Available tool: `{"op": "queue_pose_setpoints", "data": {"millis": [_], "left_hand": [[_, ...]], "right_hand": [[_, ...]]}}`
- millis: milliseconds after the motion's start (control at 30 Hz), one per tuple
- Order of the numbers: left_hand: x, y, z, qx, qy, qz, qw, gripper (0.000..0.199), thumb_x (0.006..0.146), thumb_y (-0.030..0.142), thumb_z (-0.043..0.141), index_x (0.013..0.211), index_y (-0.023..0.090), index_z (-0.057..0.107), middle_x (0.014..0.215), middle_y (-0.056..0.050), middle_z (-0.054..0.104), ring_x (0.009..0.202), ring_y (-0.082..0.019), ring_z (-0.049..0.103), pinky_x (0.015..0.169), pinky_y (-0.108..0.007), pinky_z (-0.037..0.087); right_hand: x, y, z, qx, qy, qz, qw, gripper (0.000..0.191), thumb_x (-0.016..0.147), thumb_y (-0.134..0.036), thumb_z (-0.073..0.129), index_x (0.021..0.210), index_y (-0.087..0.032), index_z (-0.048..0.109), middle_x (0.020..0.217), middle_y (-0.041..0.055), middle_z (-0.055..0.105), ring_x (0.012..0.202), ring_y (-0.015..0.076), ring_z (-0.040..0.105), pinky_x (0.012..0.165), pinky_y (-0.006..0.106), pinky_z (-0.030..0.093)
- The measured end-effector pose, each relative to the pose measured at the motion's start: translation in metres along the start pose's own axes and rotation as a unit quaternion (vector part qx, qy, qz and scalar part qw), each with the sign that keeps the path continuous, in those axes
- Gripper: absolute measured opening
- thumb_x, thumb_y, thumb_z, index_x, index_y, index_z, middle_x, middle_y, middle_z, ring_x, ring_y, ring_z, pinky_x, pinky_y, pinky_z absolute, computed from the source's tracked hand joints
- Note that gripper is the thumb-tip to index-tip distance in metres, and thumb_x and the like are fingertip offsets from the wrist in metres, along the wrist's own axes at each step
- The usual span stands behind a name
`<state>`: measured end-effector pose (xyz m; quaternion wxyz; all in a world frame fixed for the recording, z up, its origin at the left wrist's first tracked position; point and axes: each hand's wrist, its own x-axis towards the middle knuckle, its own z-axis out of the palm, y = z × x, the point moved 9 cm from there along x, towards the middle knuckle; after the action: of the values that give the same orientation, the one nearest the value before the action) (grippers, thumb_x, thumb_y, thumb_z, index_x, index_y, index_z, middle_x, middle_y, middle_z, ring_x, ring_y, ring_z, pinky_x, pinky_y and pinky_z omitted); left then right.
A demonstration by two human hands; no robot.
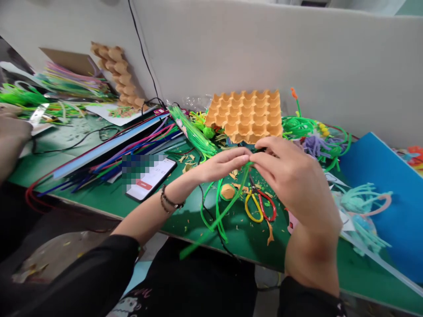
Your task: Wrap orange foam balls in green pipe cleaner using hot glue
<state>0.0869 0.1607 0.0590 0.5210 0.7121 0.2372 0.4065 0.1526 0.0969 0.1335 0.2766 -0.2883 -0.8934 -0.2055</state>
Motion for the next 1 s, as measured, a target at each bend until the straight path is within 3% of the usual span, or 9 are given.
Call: {"op": "queue_pose_setpoints", "data": {"millis": [133, 267, 367, 533, 700, 800, 1000], "left_hand": [[0.014, 0.015, 0.016, -0.049, -0.113, 0.04, 0.992, 0.029, 0.093, 0.036, 0.042, 0.08, 0.015, 0.055, 0.075, 0.0, 0.058, 0.075, -0.009, 0.056, 0.076, -0.023, 0.044], [0.017, 0.01, 0.02, -0.136, -0.164, 0.028, 0.977, 0.035, 0.091, 0.047, 0.044, 0.076, 0.016, 0.051, 0.057, 0.006, 0.047, 0.05, -0.005, 0.047, 0.056, -0.021, 0.041], [0.019, 0.006, 0.016, -0.125, -0.168, 0.021, 0.978, 0.035, 0.088, 0.047, 0.051, 0.075, 0.015, 0.053, 0.057, 0.006, 0.043, 0.048, -0.002, 0.04, 0.048, -0.019, 0.034], [0.023, 0.002, -0.004, -0.059, -0.137, 0.023, 0.988, 0.034, 0.085, 0.044, 0.056, 0.075, 0.013, 0.061, 0.066, 0.002, 0.051, 0.057, -0.004, 0.042, 0.054, -0.019, 0.035], [0.022, -0.002, -0.009, -0.021, -0.152, 0.025, 0.988, 0.028, 0.083, 0.041, 0.06, 0.081, 0.013, 0.064, 0.077, -0.001, 0.062, 0.065, -0.005, 0.05, 0.061, -0.019, 0.041], [0.02, 0.005, -0.009, 0.027, -0.16, 0.066, 0.985, 0.026, 0.085, 0.037, 0.058, 0.085, 0.012, 0.065, 0.083, -0.004, 0.065, 0.07, -0.007, 0.054, 0.066, -0.02, 0.043], [0.018, 0.02, -0.018, 0.155, -0.113, 0.111, 0.975, 0.028, 0.09, 0.033, 0.049, 0.095, 0.012, 0.067, 0.08, -0.007, 0.066, 0.072, -0.01, 0.058, 0.069, -0.023, 0.045]], "right_hand": [[-0.001, -0.004, -0.011, -0.032, 0.038, -0.018, 0.999, 0.01, 0.083, -0.009, 0.059, 0.088, -0.016, 0.063, 0.088, 0.006, 0.068, 0.08, 0.0184, 0.064, 0.068, 0.029, 0.048], [-0.001, -0.006, -0.016, -0.037, 0.073, -0.032, 0.996, 0.013, 0.08, -0.006, 0.062, 0.09, -0.013, 0.066, 0.086, 0.0073, 0.068, 0.079, 0.0181, 0.063, 0.07, 0.028, 0.049], [0.0, -0.002, -0.016, -0.08, 0.091, -0.02, 0.992, 0.01, 0.079, -0.008, 0.063, 0.086, -0.013, 0.067, 0.082, 0.0074, 0.067, 0.076, 0.0191, 0.062, 0.068, 0.029, 0.048], [0.004, 0.001, -0.003, -0.096, 0.055, 0.015, 0.994, 0.008, 0.084, -0.015, 0.058, 0.081, -0.016, 0.065, 0.08, 0.0073, 0.065, 0.076, 0.0211, 0.059, 0.065, 0.032, 0.046], [0.004, 0.008, 0.01, -0.037, -0.017, 0.052, 0.998, 0.011, 0.09, -0.017, 0.05, 0.086, -0.02, 0.06, 0.085, 0.0062, 0.065, 0.081, 0.0201, 0.06, 0.073, 0.032, 0.046], [0.003, 0.011, 0.007, 0.005, -0.01, 0.044, 0.999, 0.007, 0.088, -0.017, 0.053, 0.084, -0.02, 0.057, 0.079, 0.0034, 0.064, 0.076, 0.0171, 0.06, 0.068, 0.029, 0.045], [0.004, 0.024, 0.011, 0.068, -0.031, 0.068, 0.995, 0.008, 0.088, -0.015, 0.052, 0.082, -0.02, 0.057, 0.075, 0.0015, 0.063, 0.064, 0.0116, 0.056, 0.057, 0.025, 0.042]]}}
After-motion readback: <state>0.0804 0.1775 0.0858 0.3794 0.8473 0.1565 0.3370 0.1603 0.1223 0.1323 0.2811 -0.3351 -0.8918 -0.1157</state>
